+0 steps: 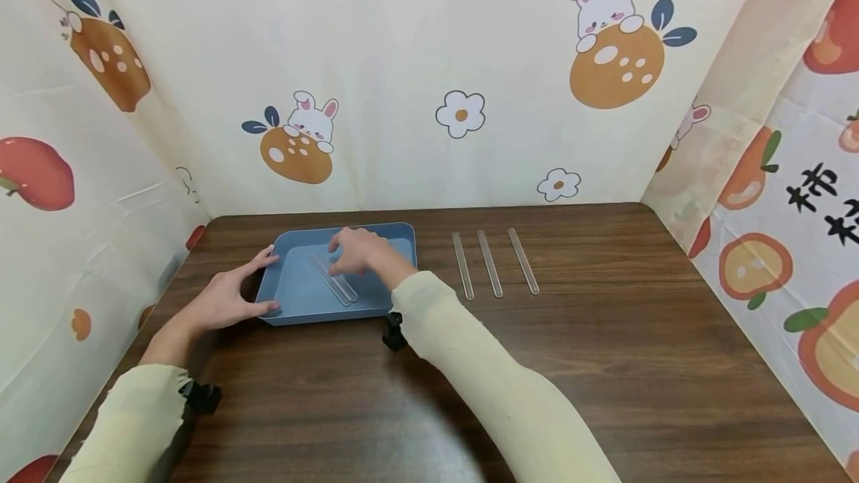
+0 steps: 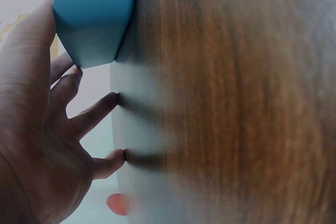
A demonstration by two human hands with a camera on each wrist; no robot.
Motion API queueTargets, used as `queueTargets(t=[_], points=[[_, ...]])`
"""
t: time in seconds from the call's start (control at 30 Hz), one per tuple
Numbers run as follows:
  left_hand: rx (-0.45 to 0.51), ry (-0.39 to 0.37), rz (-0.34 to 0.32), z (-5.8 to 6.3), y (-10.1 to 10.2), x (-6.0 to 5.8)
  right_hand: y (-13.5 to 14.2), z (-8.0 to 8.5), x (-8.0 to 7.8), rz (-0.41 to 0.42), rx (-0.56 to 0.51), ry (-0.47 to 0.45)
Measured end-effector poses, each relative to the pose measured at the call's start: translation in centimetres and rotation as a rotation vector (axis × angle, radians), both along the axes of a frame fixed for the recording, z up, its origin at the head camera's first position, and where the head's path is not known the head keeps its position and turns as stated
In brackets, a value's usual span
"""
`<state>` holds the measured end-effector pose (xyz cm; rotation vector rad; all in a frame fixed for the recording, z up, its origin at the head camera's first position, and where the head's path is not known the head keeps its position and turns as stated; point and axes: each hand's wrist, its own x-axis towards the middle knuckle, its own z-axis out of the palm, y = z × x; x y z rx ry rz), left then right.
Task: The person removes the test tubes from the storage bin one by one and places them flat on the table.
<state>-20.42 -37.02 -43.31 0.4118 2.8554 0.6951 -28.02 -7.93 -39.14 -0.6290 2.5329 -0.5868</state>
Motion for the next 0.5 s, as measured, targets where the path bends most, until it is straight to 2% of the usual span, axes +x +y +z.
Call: queueTargets(t=[0.2,0.43,0.5], points=[[-0.001,0.002,-0.002,0.0,0.0,0.0,-0.3,-0.6,0.4,-0.023,0.015,0.022],[0.004,0.007,-0.007,0.0,0.1,0.1,-1.9,-5.1,-3.5,-0.041,0.106,-0.044],[0.004,0.008,-0.007,0.0,0.0,0.1,-1.8,-5.0,-3.3,-0.046,0.102,-0.038]])
